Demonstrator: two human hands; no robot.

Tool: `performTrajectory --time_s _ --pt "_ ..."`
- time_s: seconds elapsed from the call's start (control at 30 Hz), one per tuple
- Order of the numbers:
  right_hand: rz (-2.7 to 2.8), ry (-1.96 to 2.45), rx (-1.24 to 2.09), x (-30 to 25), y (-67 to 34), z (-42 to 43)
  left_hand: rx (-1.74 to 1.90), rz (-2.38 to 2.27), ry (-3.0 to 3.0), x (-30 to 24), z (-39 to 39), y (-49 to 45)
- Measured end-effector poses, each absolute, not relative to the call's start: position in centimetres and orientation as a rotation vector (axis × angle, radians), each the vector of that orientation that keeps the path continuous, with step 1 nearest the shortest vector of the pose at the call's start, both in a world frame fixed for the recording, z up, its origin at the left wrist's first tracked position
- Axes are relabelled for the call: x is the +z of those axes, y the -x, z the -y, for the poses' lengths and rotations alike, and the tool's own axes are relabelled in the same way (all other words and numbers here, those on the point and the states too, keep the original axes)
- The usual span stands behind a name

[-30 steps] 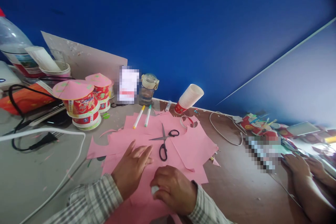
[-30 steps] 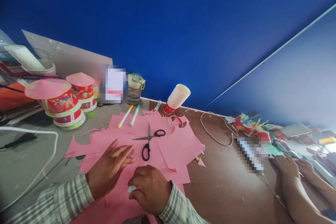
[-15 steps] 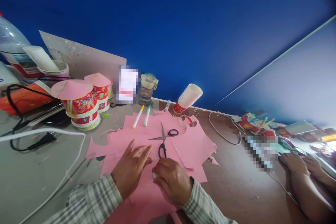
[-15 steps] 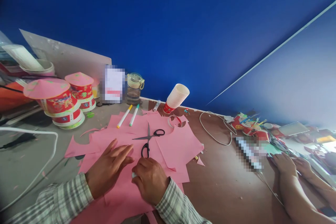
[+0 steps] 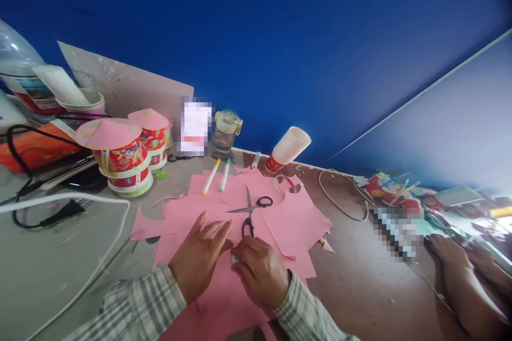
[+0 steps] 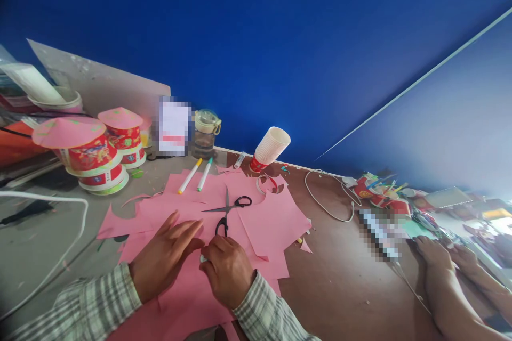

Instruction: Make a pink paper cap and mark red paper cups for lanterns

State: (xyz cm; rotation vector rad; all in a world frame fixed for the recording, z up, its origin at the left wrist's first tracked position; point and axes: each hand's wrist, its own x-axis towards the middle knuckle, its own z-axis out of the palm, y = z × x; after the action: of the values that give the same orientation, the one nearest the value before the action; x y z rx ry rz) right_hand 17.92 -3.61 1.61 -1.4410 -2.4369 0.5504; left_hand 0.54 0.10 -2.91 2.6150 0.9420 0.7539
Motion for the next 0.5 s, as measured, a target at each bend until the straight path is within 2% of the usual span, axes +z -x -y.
performTrajectory --time_s 0.1,0.2,0.3,0.4,0.5 --pt "2.519 1.409 0.591 1.3 -17.8 4.2 0.738 -0.941 -2.626 -2.9 -0.1 -0.5" --pt "2.532 1.327 0.824 2.0 -18.5 4.8 0.717 -0.93 -2.625 -3.0 -0.1 -0.4" --pt "2.316 1.351 1.011 3.1 -19.5 4.7 0.725 -0.923 -2.606 -3.1 -0.1 -0.4" --pt "2.06 1.438 0.963 3.7 -19.8 4.0 0.741 -0.936 -2.597 -3.1 -0.1 -0.5" --pt "2.117 1.443 0.864 3.1 -18.9 3.5 0.754 -0.957 -2.591 -3.0 -0.1 -0.6"
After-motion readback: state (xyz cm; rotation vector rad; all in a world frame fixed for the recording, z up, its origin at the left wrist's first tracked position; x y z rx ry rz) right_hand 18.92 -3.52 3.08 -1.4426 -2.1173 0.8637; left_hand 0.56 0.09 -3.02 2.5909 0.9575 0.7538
